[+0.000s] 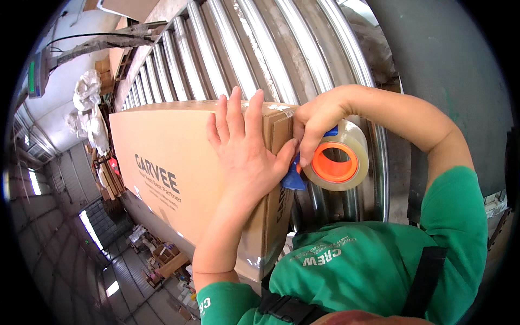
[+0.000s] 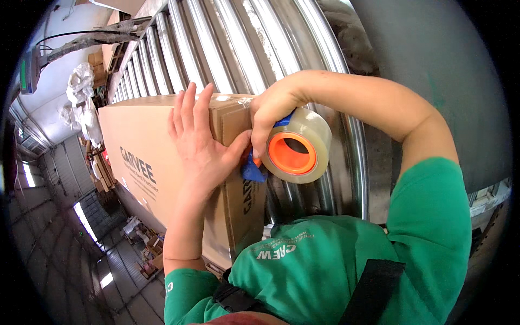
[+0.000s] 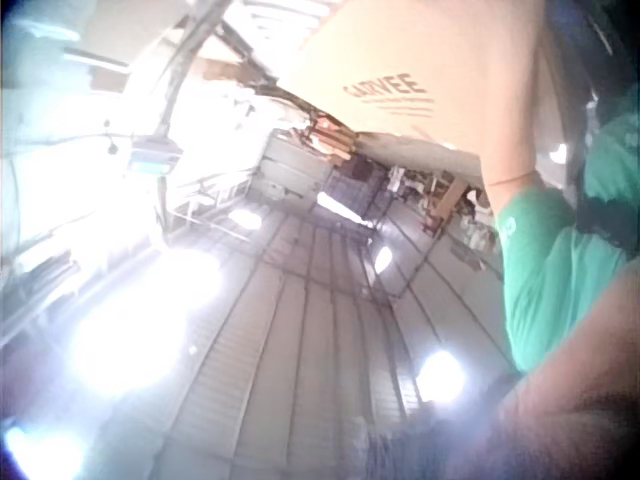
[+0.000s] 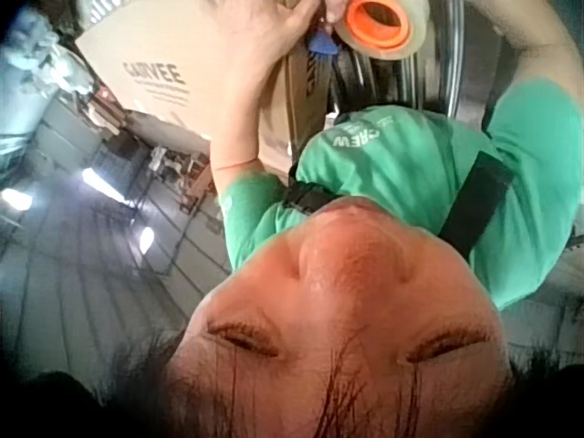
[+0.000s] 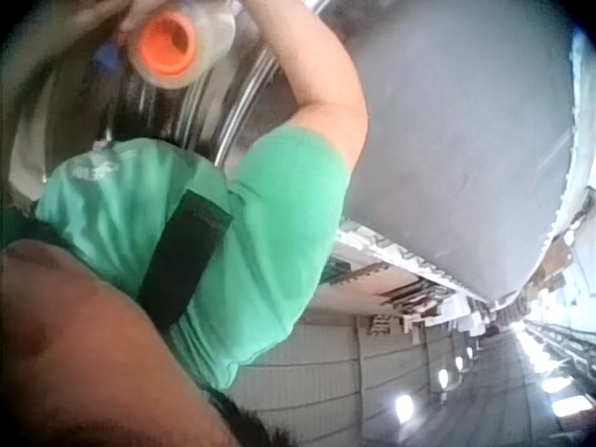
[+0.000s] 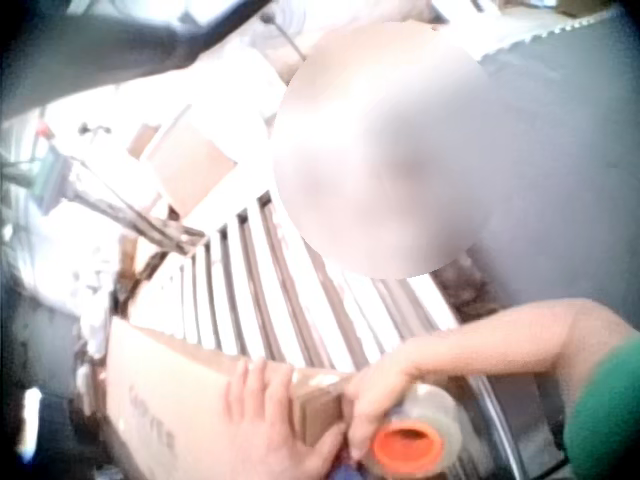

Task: The person uses a handheld tape dispenser to seal a large cardboard box on a roller conveyor. They apply tape to the top and side seams, fold the flaps, and push the box along the conveyor. The person then moves to a stack of white foam blocks and applies tape to the plastic wrapping.

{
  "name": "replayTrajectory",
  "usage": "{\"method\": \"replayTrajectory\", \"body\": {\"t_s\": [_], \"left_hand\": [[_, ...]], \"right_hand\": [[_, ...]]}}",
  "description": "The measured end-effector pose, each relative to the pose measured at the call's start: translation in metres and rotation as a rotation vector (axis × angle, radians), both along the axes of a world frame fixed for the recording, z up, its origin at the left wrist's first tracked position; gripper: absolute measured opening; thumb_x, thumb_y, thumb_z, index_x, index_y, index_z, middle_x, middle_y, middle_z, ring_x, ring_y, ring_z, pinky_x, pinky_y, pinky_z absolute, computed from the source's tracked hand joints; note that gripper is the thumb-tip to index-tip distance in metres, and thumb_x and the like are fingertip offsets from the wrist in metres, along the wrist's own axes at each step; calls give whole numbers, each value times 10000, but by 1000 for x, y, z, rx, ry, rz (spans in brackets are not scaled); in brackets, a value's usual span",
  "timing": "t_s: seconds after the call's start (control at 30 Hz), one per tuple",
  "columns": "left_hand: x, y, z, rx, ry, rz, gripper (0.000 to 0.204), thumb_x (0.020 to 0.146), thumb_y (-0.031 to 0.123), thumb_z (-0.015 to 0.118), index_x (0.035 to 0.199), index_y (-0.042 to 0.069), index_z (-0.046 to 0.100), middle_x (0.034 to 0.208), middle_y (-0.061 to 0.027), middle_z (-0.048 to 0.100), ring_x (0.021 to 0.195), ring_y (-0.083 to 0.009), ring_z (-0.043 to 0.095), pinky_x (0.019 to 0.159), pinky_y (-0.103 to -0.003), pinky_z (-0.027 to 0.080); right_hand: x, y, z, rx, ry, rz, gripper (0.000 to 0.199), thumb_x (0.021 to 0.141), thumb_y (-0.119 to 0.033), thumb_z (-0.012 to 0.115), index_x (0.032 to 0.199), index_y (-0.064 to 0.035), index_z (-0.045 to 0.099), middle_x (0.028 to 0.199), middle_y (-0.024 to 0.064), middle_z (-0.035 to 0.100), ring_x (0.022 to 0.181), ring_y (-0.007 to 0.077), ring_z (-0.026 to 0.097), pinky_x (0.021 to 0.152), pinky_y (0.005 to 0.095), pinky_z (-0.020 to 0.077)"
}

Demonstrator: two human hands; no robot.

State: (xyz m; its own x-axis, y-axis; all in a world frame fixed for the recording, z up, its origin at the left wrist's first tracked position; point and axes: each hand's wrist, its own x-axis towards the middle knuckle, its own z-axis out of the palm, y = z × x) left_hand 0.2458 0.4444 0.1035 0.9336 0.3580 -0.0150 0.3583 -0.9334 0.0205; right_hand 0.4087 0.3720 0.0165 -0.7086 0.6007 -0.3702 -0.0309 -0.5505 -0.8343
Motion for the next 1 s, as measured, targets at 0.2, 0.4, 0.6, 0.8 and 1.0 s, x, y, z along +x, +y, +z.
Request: {"method": "replayTrajectory", "body": {"t_s": [0.2, 0.4, 0.6, 0.8, 1.0], "left_hand": [[0, 6, 6, -48, 86, -41, 928, 574, 270, 786, 1386, 98, 370, 1385, -178, 373, 1341, -395, 265, 1102, -548, 140], [-18, 15, -7, -139, -112, -17, 725, 594, 187, 752, 1240, 68, 446, 1265, -130, 481, 1286, -368, 344, 1098, -516, 169], [-12, 20, 0, -205, -90, -3, 623, 583, 145, 757, 1138, 58, 489, 1173, -119, 531, 1227, -375, 403, 1081, -513, 199], [-16, 27, 1, -217, -67, 6, 621, 566, 135, 772, 1119, 60, 500, 1153, -120, 539, 1205, -375, 423, 1060, -522, 225], [-20, 28, 1, -221, -81, 25, 615, 578, 138, 764, 1128, 56, 503, 1146, -122, 536, 1213, -373, 419, 1057, -523, 224]], "right_hand": [[-39, -39, 3, 437, -259, 175, 670, 681, -552, 733, 1116, -45, 677, 930, 91, 700, 806, 216, 661, 722, 312, 519], [93, -47, -67, 166, -186, -697, 381, 774, -357, 719, 1023, -69, 705, 918, 58, 696, 784, 120, 654, 719, 252, 538], [100, 91, -93, -13, 245, -681, 341, 760, -351, 736, 975, -94, 674, 879, 45, 684, 739, 123, 653, 736, 260, 550], [76, 88, -78, -35, 121, -255, 306, 729, -323, 771, 812, -46, 671, 739, 63, 667, 608, 125, 615, 571, 285, 528], [23, -48, -85, 272, -38, -635, 389, 732, -234, 769, 1048, -28, 677, 1015, 93, 673, 901, 179, 651, 807, 320, 518]]}}
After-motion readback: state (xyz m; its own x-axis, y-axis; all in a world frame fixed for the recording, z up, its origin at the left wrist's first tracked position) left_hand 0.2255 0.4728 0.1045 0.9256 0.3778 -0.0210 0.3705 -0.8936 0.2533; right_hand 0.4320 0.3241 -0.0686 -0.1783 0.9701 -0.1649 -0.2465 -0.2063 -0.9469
